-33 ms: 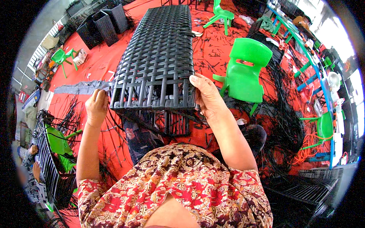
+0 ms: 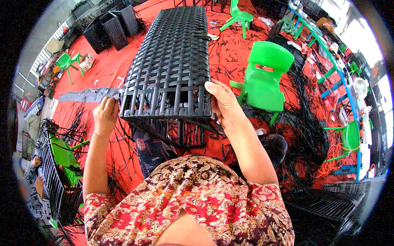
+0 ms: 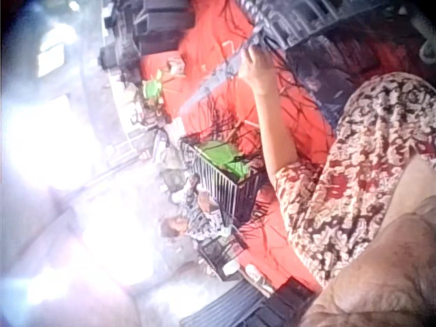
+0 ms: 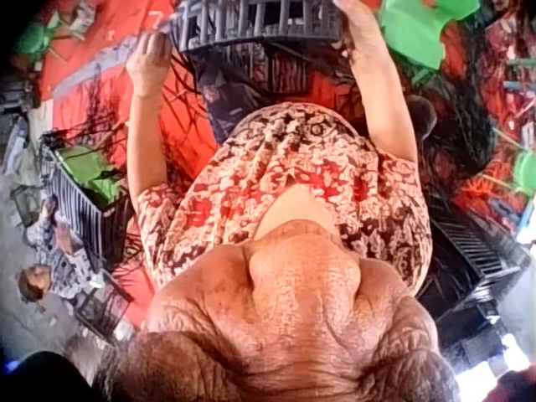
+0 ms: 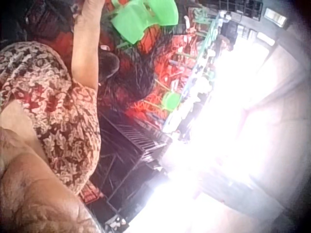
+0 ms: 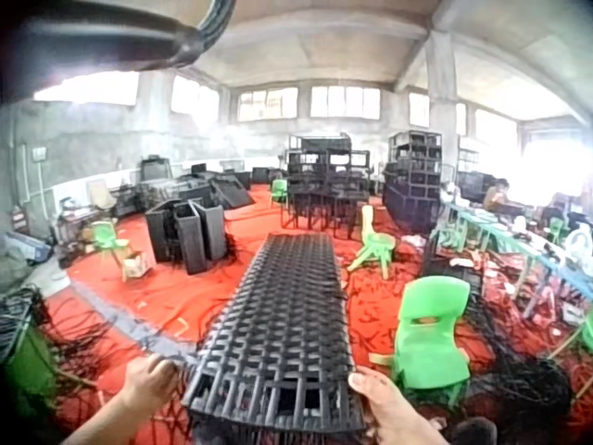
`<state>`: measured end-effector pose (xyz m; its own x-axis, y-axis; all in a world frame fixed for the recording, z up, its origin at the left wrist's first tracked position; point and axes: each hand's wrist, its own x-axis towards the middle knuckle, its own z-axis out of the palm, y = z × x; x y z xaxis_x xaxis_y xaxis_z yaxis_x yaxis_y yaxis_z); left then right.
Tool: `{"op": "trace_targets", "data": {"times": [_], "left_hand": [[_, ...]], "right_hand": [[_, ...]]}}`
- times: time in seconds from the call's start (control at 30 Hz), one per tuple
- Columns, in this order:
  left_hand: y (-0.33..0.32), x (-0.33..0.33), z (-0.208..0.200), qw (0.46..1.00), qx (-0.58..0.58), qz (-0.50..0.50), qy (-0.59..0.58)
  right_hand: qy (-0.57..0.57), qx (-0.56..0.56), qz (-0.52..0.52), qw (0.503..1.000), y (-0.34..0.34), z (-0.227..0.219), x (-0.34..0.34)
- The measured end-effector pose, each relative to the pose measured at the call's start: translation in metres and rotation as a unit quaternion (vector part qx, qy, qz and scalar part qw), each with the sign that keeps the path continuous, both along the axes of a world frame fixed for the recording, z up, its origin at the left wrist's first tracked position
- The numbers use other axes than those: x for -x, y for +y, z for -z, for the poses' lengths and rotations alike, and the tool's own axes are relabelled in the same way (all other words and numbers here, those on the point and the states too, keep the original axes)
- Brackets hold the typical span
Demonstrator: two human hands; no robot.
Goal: The person weaves a black plastic strip into the side of a black plastic basket frame. They repeatedly thread the strip through the vertical slats, pull it tight, and adjust the weave pattern to secure the basket's side.
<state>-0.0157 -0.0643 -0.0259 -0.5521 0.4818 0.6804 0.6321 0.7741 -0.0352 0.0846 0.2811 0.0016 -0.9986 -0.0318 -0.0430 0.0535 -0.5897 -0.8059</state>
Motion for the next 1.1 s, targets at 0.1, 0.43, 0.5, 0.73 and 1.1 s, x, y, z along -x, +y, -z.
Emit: {"op": "trace_targets", "data": {"times": [0.1,0.43,0.5,0.73,1.1], "left_hand": [[-0.009,-0.007,-0.003,0.992,-0.064,0.059,-0.09],[0.085,-0.012,-0.098,0.943,0.032,0.263,-0.201],[0.082,-0.006,-0.1,0.924,0.016,0.274,-0.268],[0.089,0.004,-0.097,0.927,0.036,0.268,-0.26],[0.086,0.014,-0.1,0.92,0.034,0.282,-0.269]], "right_hand": [[0.004,-0.027,0.012,1.0,0.005,-0.001,-0.002],[0.045,-0.027,0.002,0.999,0.016,0.003,-0.003],[0.044,-0.018,-0.015,0.999,0.019,0.002,-0.005],[0.035,-0.065,0.006,0.997,0.024,0.008,-0.006],[0.046,-0.025,0.036,0.998,0.009,-0.004,-0.01]]}}
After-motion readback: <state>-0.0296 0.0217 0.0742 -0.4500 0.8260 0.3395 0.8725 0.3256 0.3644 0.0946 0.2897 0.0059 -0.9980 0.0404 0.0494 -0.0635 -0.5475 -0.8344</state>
